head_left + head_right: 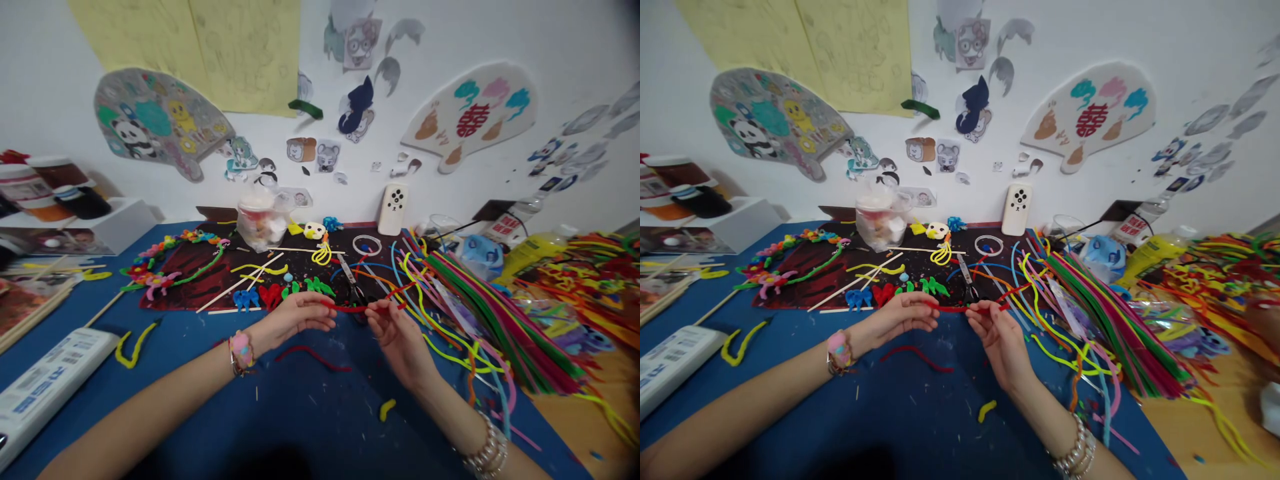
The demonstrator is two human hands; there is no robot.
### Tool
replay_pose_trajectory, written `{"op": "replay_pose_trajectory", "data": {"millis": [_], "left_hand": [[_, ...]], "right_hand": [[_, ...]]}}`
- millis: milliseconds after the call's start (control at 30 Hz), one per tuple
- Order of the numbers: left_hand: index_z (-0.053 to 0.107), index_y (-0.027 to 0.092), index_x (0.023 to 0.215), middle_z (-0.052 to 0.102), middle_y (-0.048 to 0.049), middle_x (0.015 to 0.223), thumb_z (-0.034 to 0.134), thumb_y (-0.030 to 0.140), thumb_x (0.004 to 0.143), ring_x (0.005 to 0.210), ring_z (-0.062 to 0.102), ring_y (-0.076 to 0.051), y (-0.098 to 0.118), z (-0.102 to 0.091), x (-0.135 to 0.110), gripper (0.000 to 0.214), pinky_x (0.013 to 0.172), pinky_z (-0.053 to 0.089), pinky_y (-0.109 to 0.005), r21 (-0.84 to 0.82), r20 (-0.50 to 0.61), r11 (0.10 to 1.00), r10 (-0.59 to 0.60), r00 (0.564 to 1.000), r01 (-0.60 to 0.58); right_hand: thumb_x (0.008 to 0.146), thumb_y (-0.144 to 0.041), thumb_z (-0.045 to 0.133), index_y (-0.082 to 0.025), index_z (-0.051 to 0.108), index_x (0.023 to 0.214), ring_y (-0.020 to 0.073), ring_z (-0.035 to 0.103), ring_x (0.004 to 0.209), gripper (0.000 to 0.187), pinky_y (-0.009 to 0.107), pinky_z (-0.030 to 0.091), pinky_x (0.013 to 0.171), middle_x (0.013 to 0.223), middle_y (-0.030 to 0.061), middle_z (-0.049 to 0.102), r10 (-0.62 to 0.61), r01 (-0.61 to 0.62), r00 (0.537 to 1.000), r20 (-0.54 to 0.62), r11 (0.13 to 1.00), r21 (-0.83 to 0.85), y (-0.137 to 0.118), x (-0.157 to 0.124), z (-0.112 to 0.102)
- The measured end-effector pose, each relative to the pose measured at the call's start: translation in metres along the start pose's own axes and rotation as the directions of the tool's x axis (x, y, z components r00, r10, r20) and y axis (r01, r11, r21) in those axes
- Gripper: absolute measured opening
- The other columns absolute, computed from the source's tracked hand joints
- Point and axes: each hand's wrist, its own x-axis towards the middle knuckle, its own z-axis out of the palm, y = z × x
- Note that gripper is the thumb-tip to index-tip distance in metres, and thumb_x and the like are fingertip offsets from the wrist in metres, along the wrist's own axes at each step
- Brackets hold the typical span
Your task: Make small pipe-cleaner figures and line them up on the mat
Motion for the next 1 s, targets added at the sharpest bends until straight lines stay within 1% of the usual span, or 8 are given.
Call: {"op": "replay_pose_trajectory", "data": {"millis": [100,167,267,367,500,667,833,1000], "left_hand": [[0.059,0.013,0.092,0.067,-0.0065,0.085,0.066,0.024,0.074,0.075,0.064,-0.014,-0.004,0.000,0.002,0.022,0.073,0.050,-0.027,-0.059,-0.108,0.995,0.076,0.991,-0.083],[0.060,0.013,0.091,0.067,-0.0056,0.081,0.065,0.025,0.074,0.073,0.064,-0.013,-0.005,0.001,0.003,0.021,0.072,0.050,-0.027,-0.061,-0.139,0.990,0.119,0.983,-0.128],[0.061,0.012,0.087,0.066,-0.0044,0.074,0.064,0.027,0.075,0.068,0.063,-0.012,-0.004,0.002,0.003,0.019,0.067,0.050,-0.025,0.003,-0.148,0.987,0.161,0.976,-0.163],[0.062,0.012,0.081,0.064,-0.0025,0.068,0.065,0.028,0.074,0.063,0.061,-0.012,-0.001,0.004,0.001,0.018,0.063,0.049,-0.025,0.100,-0.159,0.977,0.205,0.966,-0.191],[0.062,0.012,0.078,0.063,-0.0017,0.064,0.066,0.029,0.072,0.060,0.060,-0.012,-0.002,0.011,-0.001,0.018,0.061,0.048,-0.025,0.215,-0.113,0.959,0.211,0.971,-0.184],[0.064,0.013,0.076,0.062,-0.0005,0.059,0.066,0.029,0.071,0.055,0.058,-0.010,-0.007,0.019,-0.004,0.017,0.056,0.046,-0.021,0.363,-0.025,0.921,0.161,0.987,-0.141],[0.063,0.013,0.077,0.062,0.0001,0.056,0.065,0.028,0.072,0.053,0.059,-0.010,-0.007,0.024,-0.007,0.016,0.054,0.045,-0.020,0.405,-0.029,0.908,0.126,0.992,-0.104],[0.063,0.012,0.079,0.062,-0.0005,0.057,0.065,0.028,0.072,0.054,0.059,-0.010,-0.011,0.025,-0.007,0.017,0.055,0.047,-0.021,0.396,-0.020,0.909,0.151,0.988,-0.130]], "right_hand": [[0.076,-0.037,0.063,-0.019,0.067,0.082,0.0146,0.066,0.080,0.019,0.022,0.054,0.071,0.084,0.0034,0.069,-0.023,0.025,0.999,0.025,0.997,-0.075,0.001,-0.003,0.001],[0.076,-0.038,0.063,-0.020,0.066,0.083,0.0146,0.066,0.080,0.020,0.023,0.054,0.071,0.084,0.0034,0.069,-0.027,0.032,0.999,0.042,0.994,-0.108,0.001,-0.004,0.002],[0.076,-0.040,0.062,-0.019,0.066,0.085,0.0145,0.066,0.074,0.023,0.024,0.054,0.067,0.081,0.0040,0.069,-0.033,0.043,0.998,0.059,0.982,-0.185,0.002,-0.006,0.003],[0.078,-0.040,0.060,-0.016,0.066,0.089,0.0141,0.065,0.062,0.027,0.026,0.054,0.061,0.074,0.0049,0.068,-0.013,0.056,0.991,0.130,0.942,-0.331,0.003,-0.008,0.005],[0.076,-0.034,0.063,-0.016,0.060,0.094,0.0110,0.060,0.048,0.026,0.024,0.050,0.051,0.061,0.0001,0.066,0.040,0.082,0.970,0.241,0.877,-0.474,0.004,-0.013,0.010],[0.074,-0.029,0.064,-0.020,0.047,0.079,0.0088,0.056,0.042,0.020,0.020,0.045,0.044,0.056,-0.0037,0.064,0.079,0.083,0.955,0.287,0.856,-0.510,0.007,-0.018,0.015],[0.079,-0.028,0.060,-0.019,0.047,0.076,0.0081,0.055,0.047,0.016,0.019,0.045,0.050,0.058,-0.0025,0.064,0.040,0.170,0.949,0.312,0.768,-0.617,0.008,-0.019,0.012],[0.081,-0.029,0.057,-0.020,0.047,0.076,0.0101,0.057,0.050,0.015,0.021,0.044,0.052,0.059,-0.0012,0.064,-0.035,0.254,0.948,0.316,0.680,-0.688,0.010,-0.021,0.009]]}}
